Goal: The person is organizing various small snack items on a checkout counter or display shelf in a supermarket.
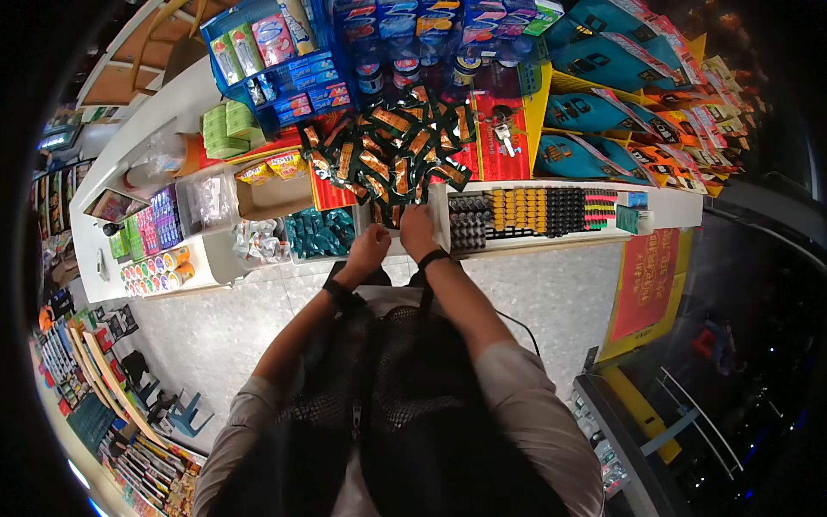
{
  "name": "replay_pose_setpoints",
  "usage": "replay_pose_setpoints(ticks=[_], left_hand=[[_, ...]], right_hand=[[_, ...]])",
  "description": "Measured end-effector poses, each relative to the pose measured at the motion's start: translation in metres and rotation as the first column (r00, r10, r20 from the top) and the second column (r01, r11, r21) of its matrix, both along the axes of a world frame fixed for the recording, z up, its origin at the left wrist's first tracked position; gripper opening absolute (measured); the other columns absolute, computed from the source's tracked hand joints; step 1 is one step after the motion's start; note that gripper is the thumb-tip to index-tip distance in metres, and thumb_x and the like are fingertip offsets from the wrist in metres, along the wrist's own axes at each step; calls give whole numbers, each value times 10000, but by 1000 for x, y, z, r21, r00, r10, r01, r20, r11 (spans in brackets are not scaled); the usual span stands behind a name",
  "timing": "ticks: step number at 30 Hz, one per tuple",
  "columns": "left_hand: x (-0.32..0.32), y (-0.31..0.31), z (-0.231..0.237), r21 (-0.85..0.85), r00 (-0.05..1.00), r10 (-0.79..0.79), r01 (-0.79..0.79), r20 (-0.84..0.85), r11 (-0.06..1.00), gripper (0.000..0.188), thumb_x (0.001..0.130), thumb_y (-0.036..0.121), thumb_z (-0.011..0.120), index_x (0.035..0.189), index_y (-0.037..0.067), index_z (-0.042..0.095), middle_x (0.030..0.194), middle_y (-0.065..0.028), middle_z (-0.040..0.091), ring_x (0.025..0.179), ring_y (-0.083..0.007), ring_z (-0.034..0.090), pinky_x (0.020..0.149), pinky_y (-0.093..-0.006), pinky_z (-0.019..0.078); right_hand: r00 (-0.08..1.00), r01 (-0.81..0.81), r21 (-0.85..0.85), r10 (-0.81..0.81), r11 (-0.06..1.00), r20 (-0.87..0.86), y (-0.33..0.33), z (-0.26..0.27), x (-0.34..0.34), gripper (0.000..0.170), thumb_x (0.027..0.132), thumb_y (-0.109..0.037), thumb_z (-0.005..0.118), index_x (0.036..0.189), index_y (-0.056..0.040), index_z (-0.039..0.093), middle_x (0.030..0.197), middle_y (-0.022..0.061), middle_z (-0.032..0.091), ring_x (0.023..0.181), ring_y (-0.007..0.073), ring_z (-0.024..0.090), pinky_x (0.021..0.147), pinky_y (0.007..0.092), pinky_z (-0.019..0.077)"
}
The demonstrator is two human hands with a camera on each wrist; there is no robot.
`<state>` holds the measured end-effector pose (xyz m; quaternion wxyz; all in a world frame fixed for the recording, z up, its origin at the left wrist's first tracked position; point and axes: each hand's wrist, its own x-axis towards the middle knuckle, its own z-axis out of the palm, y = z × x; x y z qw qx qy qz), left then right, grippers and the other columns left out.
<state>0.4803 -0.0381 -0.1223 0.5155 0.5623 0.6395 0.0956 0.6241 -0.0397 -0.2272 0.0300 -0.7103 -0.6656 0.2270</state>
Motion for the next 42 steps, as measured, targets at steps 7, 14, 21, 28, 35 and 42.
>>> replay_pose_setpoints(ticks=[7, 14, 21, 28, 35, 42], left_hand=[[27, 13, -36, 40, 988, -6, 12, -157, 999, 332, 920, 213, 528, 1106, -58, 577, 1098, -340, 628, 1017, -511, 619, 889, -560, 500], [-10, 7, 20, -94, 996, 4, 5, 92, 996, 290, 984, 261, 572, 1005, -21, 634, 836, -147, 677, 791, -250, 686, 715, -371, 525], [-4, 55, 132, -26, 867, 88, -87, 490, 996, 344, 1058, 352, 505, 957, 47, 629, 786, -2, 622, 657, -68, 553, 583, -226, 422], [-34, 61, 130, -7, 930, 236, -244, 282, 970, 264, 1018, 229, 528, 1051, 6, 665, 829, -37, 666, 711, -84, 587, 642, -248, 483], [-52, 17, 99, -89, 966, 106, -87, 236, 992, 240, 1014, 209, 530, 1041, 0, 645, 817, -44, 660, 672, -98, 591, 613, -260, 486], [-89, 17, 104, -101, 967, 166, -149, 195, 984, 240, 986, 223, 574, 1015, -1, 657, 808, -90, 695, 702, -146, 663, 625, -304, 525]], right_hand=[[936, 148, -234, -213, 961, -282, 12, 29, -5, 379, 940, -308, 535, 981, 63, 598, 874, 267, 661, 849, 441, 657, 670, 531, 531], [858, 51, -166, -128, 985, -498, -10, 158, 31, 306, 918, -151, 618, 1128, 5, 461, 818, 245, 646, 721, 425, 652, 607, 486, 512], [233, 249, -305, -363, 919, -902, 29, 267, 37, 333, 969, -78, 619, 1252, -22, 454, 961, 61, 632, 597, 81, 591, 501, 247, 425], [592, 194, 10, -110, 981, -798, 29, 228, 38, 159, 934, -72, 638, 1063, -21, 560, 852, 67, 657, 641, 207, 635, 548, 336, 469], [978, -11, -180, -27, 984, -209, 17, 53, -14, 260, 870, -226, 658, 1012, -15, 609, 843, 176, 673, 848, 390, 678, 717, 491, 545], [987, -74, -1, 73, 997, -142, 6, -8, -30, 170, 858, -191, 636, 868, -23, 659, 843, 195, 664, 831, 385, 665, 702, 508, 531]])
